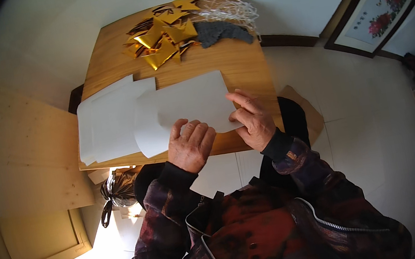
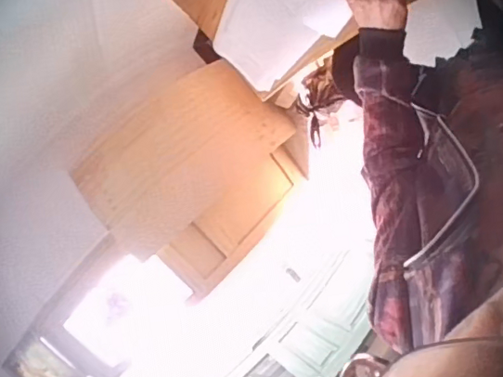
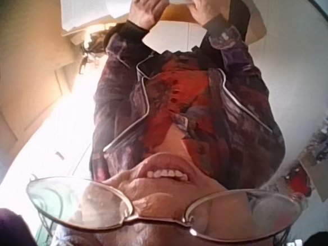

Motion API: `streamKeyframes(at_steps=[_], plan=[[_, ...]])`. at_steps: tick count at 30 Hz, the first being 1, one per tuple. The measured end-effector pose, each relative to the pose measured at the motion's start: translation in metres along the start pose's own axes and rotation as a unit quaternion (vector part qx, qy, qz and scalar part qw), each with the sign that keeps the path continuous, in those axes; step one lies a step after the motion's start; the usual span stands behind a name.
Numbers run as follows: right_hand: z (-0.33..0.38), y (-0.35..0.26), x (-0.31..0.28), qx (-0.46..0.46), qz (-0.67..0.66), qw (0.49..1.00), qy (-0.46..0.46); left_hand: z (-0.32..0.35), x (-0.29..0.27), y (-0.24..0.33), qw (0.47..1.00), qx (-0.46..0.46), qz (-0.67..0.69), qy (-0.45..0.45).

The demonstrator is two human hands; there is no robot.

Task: The person folds a sheet of gold paper into a small triangular packet by hand, pressing creases and tucking flaps. They place the finished packet on the table and repeat the process with another sheet.

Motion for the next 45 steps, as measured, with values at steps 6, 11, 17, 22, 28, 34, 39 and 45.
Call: streamKeyframes(at_steps=[6,11,17,22,28,34,39,45], plan=[[0.054,0.026,-0.043,0.016,0.072,0.996,-0.049,0.015,0.032,0.044,0.995,-0.006,0.021,-0.097],[0.076,0.033,-0.048,0.053,-0.010,0.997,-0.063,0.052,0.037,0.024,0.982,-0.070,0.020,-0.177],[0.082,0.040,-0.049,0.096,-0.086,0.987,-0.098,0.057,0.039,-0.002,0.985,-0.090,-0.004,-0.146],[0.080,0.045,-0.054,0.120,-0.141,0.973,-0.134,0.052,0.041,-0.008,0.978,-0.087,0.021,-0.190],[0.075,0.047,-0.059,0.130,-0.160,0.962,-0.179,0.058,0.034,-0.006,0.979,-0.106,0.102,-0.140],[0.073,0.046,-0.067,0.196,-0.233,0.939,-0.159,0.068,0.001,0.004,0.930,-0.194,0.249,-0.187],[0.066,0.051,-0.071,0.252,-0.308,0.910,-0.113,0.066,0.000,-0.010,0.796,-0.390,0.417,-0.200],[0.050,0.070,-0.066,0.285,-0.256,0.924,-0.009,0.057,0.037,-0.025,0.742,-0.499,0.421,-0.151]])
Point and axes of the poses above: each hand's wrist, its own z-axis away from the middle knuckle, its own x-axis out of the palm, y = z × x, the point moved 1 cm from there along -z, towards the middle knuckle, and after that the axes turned 10 degrees about -z, right-handed, at the moved point
